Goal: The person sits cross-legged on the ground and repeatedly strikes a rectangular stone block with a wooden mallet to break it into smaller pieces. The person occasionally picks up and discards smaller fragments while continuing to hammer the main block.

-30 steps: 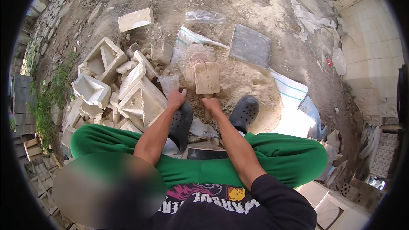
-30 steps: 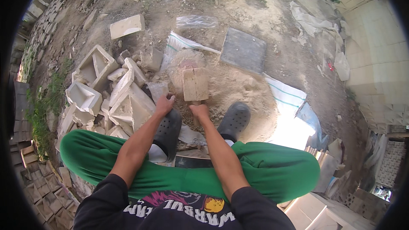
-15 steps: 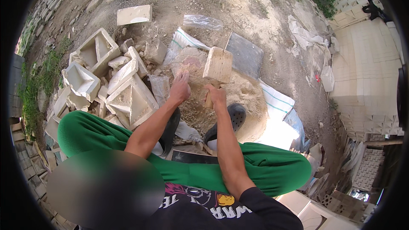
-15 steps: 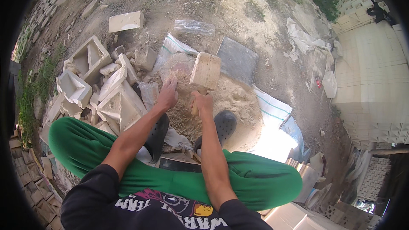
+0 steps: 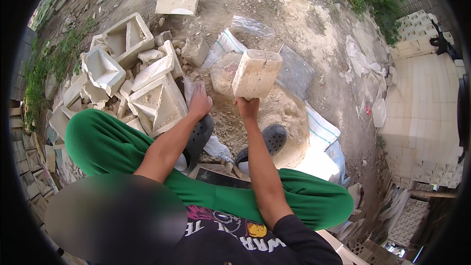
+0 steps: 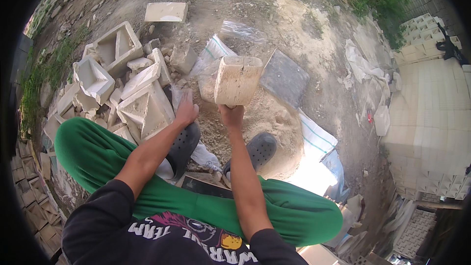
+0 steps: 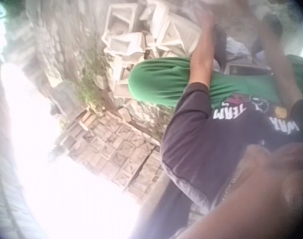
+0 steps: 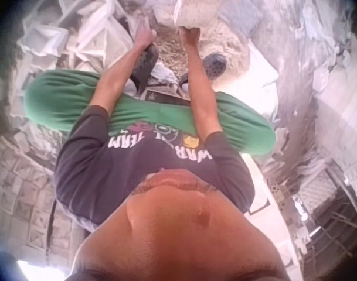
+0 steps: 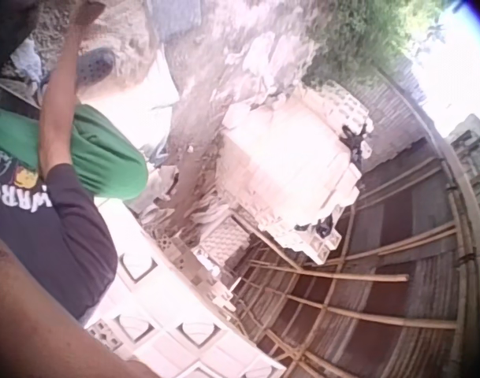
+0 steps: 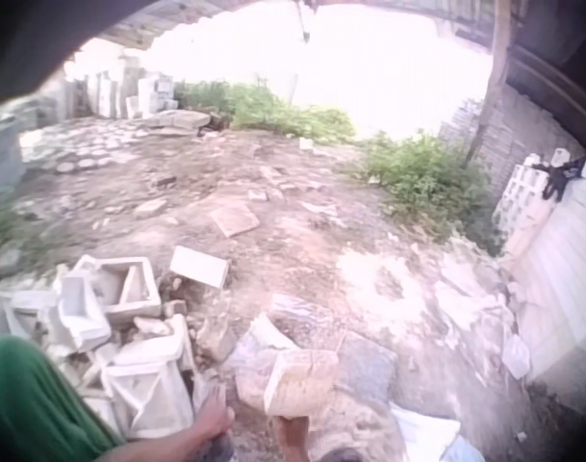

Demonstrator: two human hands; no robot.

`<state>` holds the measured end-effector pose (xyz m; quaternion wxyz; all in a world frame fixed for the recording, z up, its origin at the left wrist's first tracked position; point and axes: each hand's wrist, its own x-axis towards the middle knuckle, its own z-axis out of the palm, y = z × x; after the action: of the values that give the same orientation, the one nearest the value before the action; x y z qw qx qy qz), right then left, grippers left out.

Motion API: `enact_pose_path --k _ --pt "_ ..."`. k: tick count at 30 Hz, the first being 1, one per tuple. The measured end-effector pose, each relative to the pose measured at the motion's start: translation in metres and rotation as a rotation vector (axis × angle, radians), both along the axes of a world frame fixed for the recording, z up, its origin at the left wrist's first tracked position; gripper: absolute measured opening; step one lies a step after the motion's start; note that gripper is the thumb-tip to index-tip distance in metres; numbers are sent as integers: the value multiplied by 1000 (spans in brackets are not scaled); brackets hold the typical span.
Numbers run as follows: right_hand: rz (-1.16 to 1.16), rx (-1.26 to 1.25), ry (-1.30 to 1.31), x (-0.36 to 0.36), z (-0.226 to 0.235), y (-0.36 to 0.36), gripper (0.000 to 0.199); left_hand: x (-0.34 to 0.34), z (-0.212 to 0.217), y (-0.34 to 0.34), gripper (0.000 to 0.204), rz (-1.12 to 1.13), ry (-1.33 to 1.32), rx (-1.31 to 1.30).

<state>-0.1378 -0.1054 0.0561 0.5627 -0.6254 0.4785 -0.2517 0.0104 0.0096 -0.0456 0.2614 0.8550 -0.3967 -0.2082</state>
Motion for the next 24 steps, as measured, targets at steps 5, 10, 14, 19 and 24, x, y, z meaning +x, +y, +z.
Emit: enact_pose_path --k 5,10,14,19,24 --pt "145 63 776 -33 -74 28 52 -1 16 0 65 -31 26 9" --pt "191 -116 720 -18 -40 30 45 -2 24 0 65 -21 96 47" --pt "51 -31 320 14 4 26 33 4 -5 6 66 23 -19 -21" --pt "-7 -92 16 9 4 10 34 -4 22 0 68 37 48 68" --pt "-83 -192 495 -22 -79 34 30 -3 21 -5 68 29 63 71"
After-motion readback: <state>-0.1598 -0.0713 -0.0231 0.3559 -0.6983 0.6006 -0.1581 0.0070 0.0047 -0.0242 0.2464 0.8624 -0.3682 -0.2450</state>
